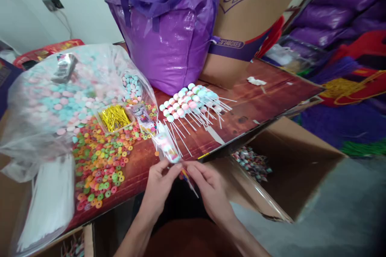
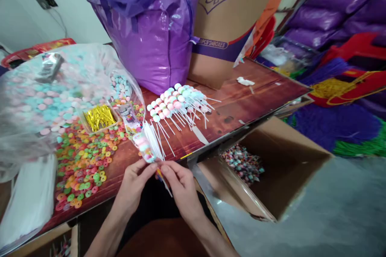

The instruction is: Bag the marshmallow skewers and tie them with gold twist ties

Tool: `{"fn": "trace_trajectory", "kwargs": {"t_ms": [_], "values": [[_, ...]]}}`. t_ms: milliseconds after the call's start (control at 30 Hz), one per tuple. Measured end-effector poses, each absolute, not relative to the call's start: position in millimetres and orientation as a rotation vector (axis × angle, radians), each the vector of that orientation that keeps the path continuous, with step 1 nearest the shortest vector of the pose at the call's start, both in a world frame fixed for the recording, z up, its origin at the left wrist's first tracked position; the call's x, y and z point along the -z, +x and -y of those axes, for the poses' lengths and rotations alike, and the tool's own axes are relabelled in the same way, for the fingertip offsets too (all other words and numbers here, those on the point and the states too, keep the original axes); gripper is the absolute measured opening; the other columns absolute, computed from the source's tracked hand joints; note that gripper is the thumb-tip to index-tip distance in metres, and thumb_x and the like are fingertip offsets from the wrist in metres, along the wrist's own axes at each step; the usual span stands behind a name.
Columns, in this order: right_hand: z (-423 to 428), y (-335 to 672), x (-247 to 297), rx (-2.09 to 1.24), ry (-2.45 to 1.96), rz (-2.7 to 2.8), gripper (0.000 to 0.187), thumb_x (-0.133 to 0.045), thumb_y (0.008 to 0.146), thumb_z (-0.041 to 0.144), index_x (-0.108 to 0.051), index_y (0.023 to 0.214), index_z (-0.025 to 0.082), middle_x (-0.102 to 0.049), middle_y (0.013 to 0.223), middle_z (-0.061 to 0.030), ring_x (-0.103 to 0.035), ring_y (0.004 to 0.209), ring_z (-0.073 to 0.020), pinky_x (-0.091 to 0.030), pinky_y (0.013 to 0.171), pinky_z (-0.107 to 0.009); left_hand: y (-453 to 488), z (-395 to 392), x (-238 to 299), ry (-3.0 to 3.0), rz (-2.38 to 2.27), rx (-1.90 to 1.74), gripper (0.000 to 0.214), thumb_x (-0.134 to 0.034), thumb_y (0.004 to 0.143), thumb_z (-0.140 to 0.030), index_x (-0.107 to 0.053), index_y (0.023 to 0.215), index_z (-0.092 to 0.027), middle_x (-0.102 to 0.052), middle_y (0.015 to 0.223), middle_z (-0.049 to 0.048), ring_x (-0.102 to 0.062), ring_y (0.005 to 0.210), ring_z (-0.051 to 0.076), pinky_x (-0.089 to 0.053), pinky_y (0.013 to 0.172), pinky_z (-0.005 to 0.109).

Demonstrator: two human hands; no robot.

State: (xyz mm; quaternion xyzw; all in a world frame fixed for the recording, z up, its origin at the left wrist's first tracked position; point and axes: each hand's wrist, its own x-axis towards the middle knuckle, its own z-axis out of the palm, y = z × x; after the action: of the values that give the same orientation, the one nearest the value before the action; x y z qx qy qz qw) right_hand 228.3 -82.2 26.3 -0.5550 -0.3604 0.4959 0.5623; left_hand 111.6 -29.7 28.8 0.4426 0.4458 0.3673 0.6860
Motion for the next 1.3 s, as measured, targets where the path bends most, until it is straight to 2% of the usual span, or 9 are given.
{"fn": "trace_trajectory", "kwargs": {"t_ms": [167, 267, 367, 567, 700, 867, 1033, 1167, 1300], "values": [[109, 265, 4, -1.047, -1.309, 0.435, 0.027, -0.078, 0.077, 0.045, -0.074, 0.079, 0.019, -0.052, 0.06, 0.0017, -0.044, 0.054, -0.0099, -0.036, 0.048, -0.021, 119, -13, -26, 1.579, -1.011, -0.882, 0.007, -0.071, 0.081, -0.022, -0.078, 0.08, -0.022, -0.065, 0.082, 0.0068, -0.06, 0.076, 0.02, -0.044, 0.073, 0.028], [114, 314, 13, -0.812, -1.213, 0.117, 0.03, -0.083, 0.069, 0.045, -0.073, 0.084, 0.02, -0.053, 0.067, 0.002, -0.044, 0.055, -0.0089, -0.04, 0.047, -0.02, 115, -57, -22, 1.767, -1.426, -1.137, 0.018, -0.069, 0.079, -0.016, -0.076, 0.095, -0.024, -0.061, 0.097, 0.0088, -0.059, 0.083, 0.023, -0.044, 0.074, 0.031], [112, 352, 17, -0.769, -1.213, -0.013, 0.042, -0.08, 0.069, 0.054, -0.075, 0.087, 0.017, -0.058, 0.073, -0.0015, -0.041, 0.052, -0.0082, -0.038, 0.042, -0.021, 109, -91, -16, 1.924, -1.759, -1.005, 0.025, -0.063, 0.08, -0.012, -0.072, 0.101, -0.021, -0.057, 0.109, 0.0115, -0.061, 0.083, 0.025, -0.044, 0.071, 0.033], [89, 314, 11, -0.804, -1.26, 0.268, 0.03, -0.081, 0.071, 0.041, -0.075, 0.089, 0.018, -0.058, 0.067, 0.0006, -0.044, 0.055, -0.008, -0.037, 0.048, -0.019, 100, -105, -4, 2.016, -1.804, -1.001, 0.017, -0.056, 0.085, -0.016, -0.072, 0.079, -0.019, -0.061, 0.087, 0.0083, -0.061, 0.077, 0.023, -0.045, 0.076, 0.034], [55, 259, -3, -0.991, -1.332, 0.603, 0.027, -0.069, 0.084, 0.043, -0.073, 0.093, 0.018, -0.063, 0.07, -0.0012, -0.048, 0.056, -0.0108, -0.039, 0.05, -0.022, 102, -82, -13, 1.944, -1.563, -1.291, 0.015, -0.059, 0.087, -0.021, -0.074, 0.083, -0.02, -0.064, 0.085, 0.0058, -0.062, 0.079, 0.02, -0.047, 0.079, 0.032], [6, 211, -14, -1.105, -1.182, 0.673, 0.029, -0.073, 0.077, 0.039, -0.071, 0.096, 0.017, -0.069, 0.085, -0.0032, -0.058, 0.07, -0.0144, -0.049, 0.065, -0.025, 108, -33, -19, 1.921, -1.395, -1.46, 0.015, -0.061, 0.089, -0.024, -0.076, 0.093, -0.021, -0.064, 0.094, 0.0056, -0.064, 0.086, 0.018, -0.05, 0.082, 0.031], [-8, 189, -9, -1.051, -1.121, 0.59, 0.025, -0.069, 0.083, 0.038, -0.064, 0.071, 0.017, -0.057, 0.064, 0.0031, -0.05, 0.06, -0.0108, -0.044, 0.059, -0.023, 107, 0, -9, 1.262, -1.35, -1.528, 0.031, -0.072, 0.082, -0.035, -0.07, 0.111, -0.025, -0.061, 0.101, 0.0042, -0.062, 0.085, 0.015, -0.052, 0.073, 0.026], [-1, 197, -11, -1.162, -1.135, 0.659, 0.023, -0.07, 0.08, 0.035, -0.062, 0.069, 0.017, -0.059, 0.062, 0.0034, -0.05, 0.055, -0.0106, -0.04, 0.053, -0.022, 99, -4, -13, 0.462, -1.01, -1.1, 0.048, -0.079, 0.071, -0.055, -0.072, 0.098, -0.016, -0.065, 0.089, 0.005, -0.058, 0.07, 0.012, -0.05, 0.06, 0.022], [5, 209, -15, -1.114, -1.171, 0.897, 0.024, -0.065, 0.083, 0.03, -0.061, 0.063, 0.016, -0.059, 0.062, 0.0021, -0.054, 0.061, -0.0121, -0.042, 0.061, -0.023, 98, -21, -19, 0.218, -0.885, -1.069, 0.044, -0.094, 0.053, -0.031, -0.073, 0.088, -0.016, -0.068, 0.087, 0.0024, -0.06, 0.069, 0.011, -0.051, 0.059, 0.02]]}}
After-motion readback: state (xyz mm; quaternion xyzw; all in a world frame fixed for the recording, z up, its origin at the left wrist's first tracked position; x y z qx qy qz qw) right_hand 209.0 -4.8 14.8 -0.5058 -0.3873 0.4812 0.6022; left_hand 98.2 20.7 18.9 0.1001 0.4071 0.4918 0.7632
